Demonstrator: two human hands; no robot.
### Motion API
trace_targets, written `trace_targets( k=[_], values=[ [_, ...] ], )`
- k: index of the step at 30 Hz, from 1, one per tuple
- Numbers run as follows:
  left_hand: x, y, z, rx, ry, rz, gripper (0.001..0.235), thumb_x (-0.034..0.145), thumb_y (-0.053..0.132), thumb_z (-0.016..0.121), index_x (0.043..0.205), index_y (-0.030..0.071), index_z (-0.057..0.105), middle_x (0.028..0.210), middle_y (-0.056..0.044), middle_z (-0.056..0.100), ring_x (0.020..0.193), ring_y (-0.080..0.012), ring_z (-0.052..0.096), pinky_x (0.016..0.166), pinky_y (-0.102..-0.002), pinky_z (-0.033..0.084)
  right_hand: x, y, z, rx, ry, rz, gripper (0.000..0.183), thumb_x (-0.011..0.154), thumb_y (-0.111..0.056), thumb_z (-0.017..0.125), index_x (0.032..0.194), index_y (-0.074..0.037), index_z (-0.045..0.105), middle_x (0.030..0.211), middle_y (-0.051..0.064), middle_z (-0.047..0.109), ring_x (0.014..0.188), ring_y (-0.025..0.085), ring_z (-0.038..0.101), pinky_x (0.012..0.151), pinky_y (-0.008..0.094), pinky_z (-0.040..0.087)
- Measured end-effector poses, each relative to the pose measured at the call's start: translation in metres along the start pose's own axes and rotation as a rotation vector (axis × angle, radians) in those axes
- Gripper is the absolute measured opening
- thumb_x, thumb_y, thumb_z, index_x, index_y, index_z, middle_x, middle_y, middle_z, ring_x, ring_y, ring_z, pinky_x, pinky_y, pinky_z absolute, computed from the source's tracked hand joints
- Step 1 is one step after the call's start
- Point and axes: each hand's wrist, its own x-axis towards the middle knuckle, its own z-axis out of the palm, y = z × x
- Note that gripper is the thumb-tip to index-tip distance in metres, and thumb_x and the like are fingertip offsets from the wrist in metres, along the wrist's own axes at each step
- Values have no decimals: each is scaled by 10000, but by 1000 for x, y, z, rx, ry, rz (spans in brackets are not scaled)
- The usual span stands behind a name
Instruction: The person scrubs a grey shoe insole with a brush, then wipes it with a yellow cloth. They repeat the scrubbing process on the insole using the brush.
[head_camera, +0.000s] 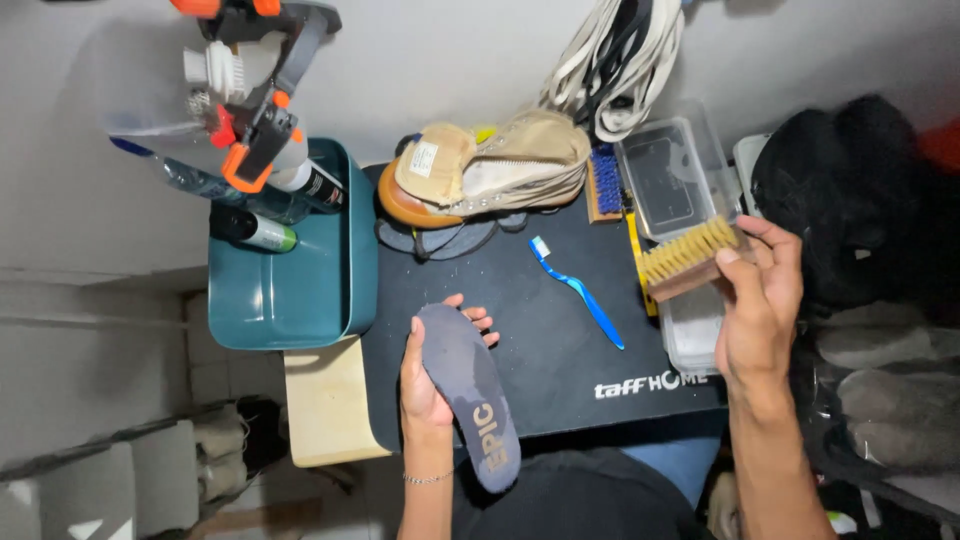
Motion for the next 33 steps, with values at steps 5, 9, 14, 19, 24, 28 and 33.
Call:
trace_targets(
  k=[5,9,14,19,24,28,33],
  values=[
    [-5,0,-1,11,41,-29,639,958,494,567,1334,-23,569,1161,-256,667,1064,-357,658,952,-530,547,60,-19,-2,-25,-33,-141,301,1096,-158,599,1340,-158,423,1261,167,579,1087,280,672,901,379,599],
    [-2,2,4,25,62,-6,636,954,489,555,1316,-34,581,1136,-269,670,1048,-369,663,948,-538,551,100,-46,23,-584,-190,-44,320,980,-171,707,1284,-125,616,1237,123,665,928,244,725,553,402,619],
    [-3,2,3,18,63,-16,644,951,489,548,1327,-33,575,1149,-272,671,1050,-370,662,954,-535,544,115,-20,38,-932,-328,-5,513,838,-229,707,1344,-178,642,1240,96,684,973,263,696,837,394,532],
    [-3,4,7,19,72,-18,642,946,481,548,1322,-39,581,1139,-283,674,1034,-368,660,938,-534,549,108,6,40,-1064,-283,-399,481,879,-248,799,1330,-157,658,1033,152,589,929,383,619,780,507,486],
    [-4,8,13,46,111,-31,672,927,484,545,1331,-52,577,1135,-292,675,1034,-377,661,937,-539,551,102,3,42,-1162,-311,-469,506,869,-216,790,1354,-121,684,1170,198,653,1004,430,656,774,590,534],
    [-2,6,10,39,94,-34,668,940,482,536,1338,-54,569,1139,-292,678,1032,-374,668,935,-536,554,95,-23,37,-1089,-225,-550,515,896,-207,804,1379,-71,690,1162,199,674,1001,389,646,782,515,510],
    [-1,6,9,40,82,-30,655,950,477,527,1335,-51,570,1150,-291,674,1049,-381,662,944,-539,553,87,-24,41,-803,-127,-682,459,899,-67,852,1289,56,644,1188,249,649,966,334,689,706,397,626]
  ],
)
